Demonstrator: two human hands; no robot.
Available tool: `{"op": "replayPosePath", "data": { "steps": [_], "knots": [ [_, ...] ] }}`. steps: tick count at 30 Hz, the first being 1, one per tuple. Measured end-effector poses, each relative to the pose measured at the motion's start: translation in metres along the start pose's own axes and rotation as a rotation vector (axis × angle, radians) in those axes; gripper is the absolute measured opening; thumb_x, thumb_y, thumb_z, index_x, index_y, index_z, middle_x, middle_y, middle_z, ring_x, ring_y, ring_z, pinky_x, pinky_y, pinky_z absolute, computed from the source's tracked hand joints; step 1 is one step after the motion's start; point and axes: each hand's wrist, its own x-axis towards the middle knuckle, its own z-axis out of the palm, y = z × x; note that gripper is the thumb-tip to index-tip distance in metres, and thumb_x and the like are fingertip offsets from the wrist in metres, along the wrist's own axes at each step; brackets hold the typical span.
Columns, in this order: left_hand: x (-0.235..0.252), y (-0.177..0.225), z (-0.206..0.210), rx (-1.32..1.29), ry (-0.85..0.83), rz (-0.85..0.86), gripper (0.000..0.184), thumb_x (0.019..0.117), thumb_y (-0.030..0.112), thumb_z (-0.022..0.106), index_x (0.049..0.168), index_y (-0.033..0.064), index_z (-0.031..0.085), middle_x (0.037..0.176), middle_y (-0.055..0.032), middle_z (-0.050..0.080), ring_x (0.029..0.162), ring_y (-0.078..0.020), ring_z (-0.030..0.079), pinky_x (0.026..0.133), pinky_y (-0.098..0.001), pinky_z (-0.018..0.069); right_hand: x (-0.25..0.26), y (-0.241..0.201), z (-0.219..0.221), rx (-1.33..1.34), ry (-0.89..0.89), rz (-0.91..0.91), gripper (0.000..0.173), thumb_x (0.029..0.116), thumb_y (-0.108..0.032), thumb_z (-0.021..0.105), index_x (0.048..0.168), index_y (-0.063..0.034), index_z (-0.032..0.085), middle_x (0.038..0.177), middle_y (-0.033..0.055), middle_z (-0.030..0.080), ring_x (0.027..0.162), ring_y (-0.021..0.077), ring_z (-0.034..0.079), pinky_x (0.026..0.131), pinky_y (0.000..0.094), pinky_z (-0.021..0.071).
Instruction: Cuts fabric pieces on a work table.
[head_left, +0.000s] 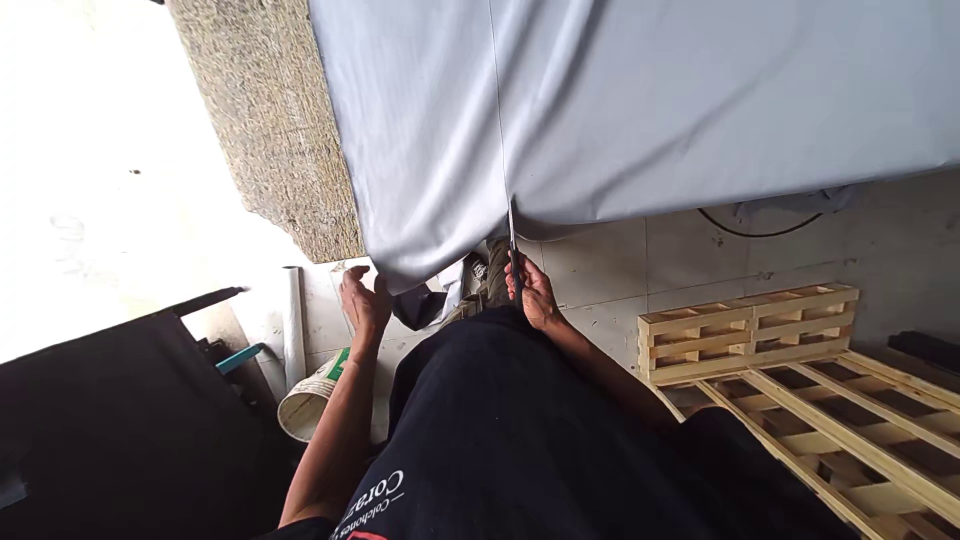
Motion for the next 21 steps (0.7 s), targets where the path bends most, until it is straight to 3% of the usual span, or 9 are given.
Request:
{"op": "replayPosePath", "data": {
  "steps": [2, 5, 9, 12, 17, 21],
  "knots": [
    [0.007, 0.030, 0.001, 0.100, 0.087, 0.221, 0.052, 0.0979, 0.035, 0.065, 0.126, -0.0077, 0.060, 0.127, -0.0301, 0.063, 0.124, -0.0466, 0.057, 0.108, -0.0572, 0.0441, -0.005, -0.001, -0.002, -0.025, -0.007, 0.012, 0.048, 0.0993, -0.002, 0.051, 0.146, 0.0091, 0.044, 0.107, 0.0077, 0.064, 0.076, 0.0083, 0.062, 0.066, 0.0238, 0.0560],
    [0.021, 0.086, 0.029, 0.095, -0.042, 0.580, 0.048, 0.0974, 0.041, 0.067, 0.118, -0.0026, 0.068, 0.118, -0.0243, 0.069, 0.114, -0.0434, 0.064, 0.100, -0.0574, 0.0494, -0.001, -0.003, -0.004, -0.046, -0.016, -0.003, 0.049, 0.1004, -0.006, 0.052, 0.146, 0.0087, 0.044, 0.109, 0.0072, 0.065, 0.078, 0.0079, 0.062, 0.068, 0.0237, 0.0557],
    [0.037, 0.150, 0.093, 0.068, -0.117, 0.840, 0.045, 0.0975, 0.041, 0.067, 0.123, 0.0042, 0.069, 0.115, -0.0191, 0.070, 0.106, -0.0381, 0.067, 0.090, -0.0522, 0.0542, 0.020, -0.013, 0.002, -0.067, 0.013, -0.005, 0.050, 0.1019, -0.013, 0.055, 0.147, 0.0076, 0.044, 0.109, 0.0084, 0.066, 0.079, 0.0085, 0.062, 0.070, 0.0245, 0.0554],
    [0.041, 0.178, 0.114, 0.018, -0.030, 0.809, 0.036, 0.0960, 0.029, 0.065, 0.119, 0.0024, 0.070, 0.110, -0.0185, 0.071, 0.100, -0.0365, 0.068, 0.086, -0.0496, 0.0561, 0.020, -0.014, 0.001, -0.102, 0.018, -0.018, 0.047, 0.1006, -0.009, 0.056, 0.143, 0.0079, 0.049, 0.102, 0.0078, 0.067, 0.077, 0.0102, 0.064, 0.068, 0.0268, 0.0572],
    [0.044, 0.176, 0.123, -0.053, 0.058, 0.801, 0.020, 0.0990, 0.017, 0.062, 0.099, 0.0023, 0.076, 0.090, -0.0146, 0.074, 0.088, -0.0315, 0.072, 0.081, -0.0430, 0.0592, 0.016, -0.020, 0.002, -0.121, 0.018, -0.018, 0.047, 0.1004, -0.008, 0.056, 0.143, 0.0089, 0.049, 0.103, 0.0068, 0.067, 0.076, 0.0078, 0.063, 0.067, 0.0239, 0.0558],
    [0.045, 0.178, 0.119, -0.017, 0.084, 0.779, 0.022, 0.0971, 0.025, 0.065, 0.095, 0.0043, 0.072, 0.092, -0.0141, 0.072, 0.087, -0.0323, 0.069, 0.078, -0.0444, 0.0564, 0.040, -0.031, 0.008, -0.072, 0.038, -0.058, 0.043, 0.1013, -0.017, 0.058, 0.136, 0.0085, 0.054, 0.094, 0.0041, 0.066, 0.076, 0.0072, 0.061, 0.068, 0.0240, 0.0541]
  ]
}}
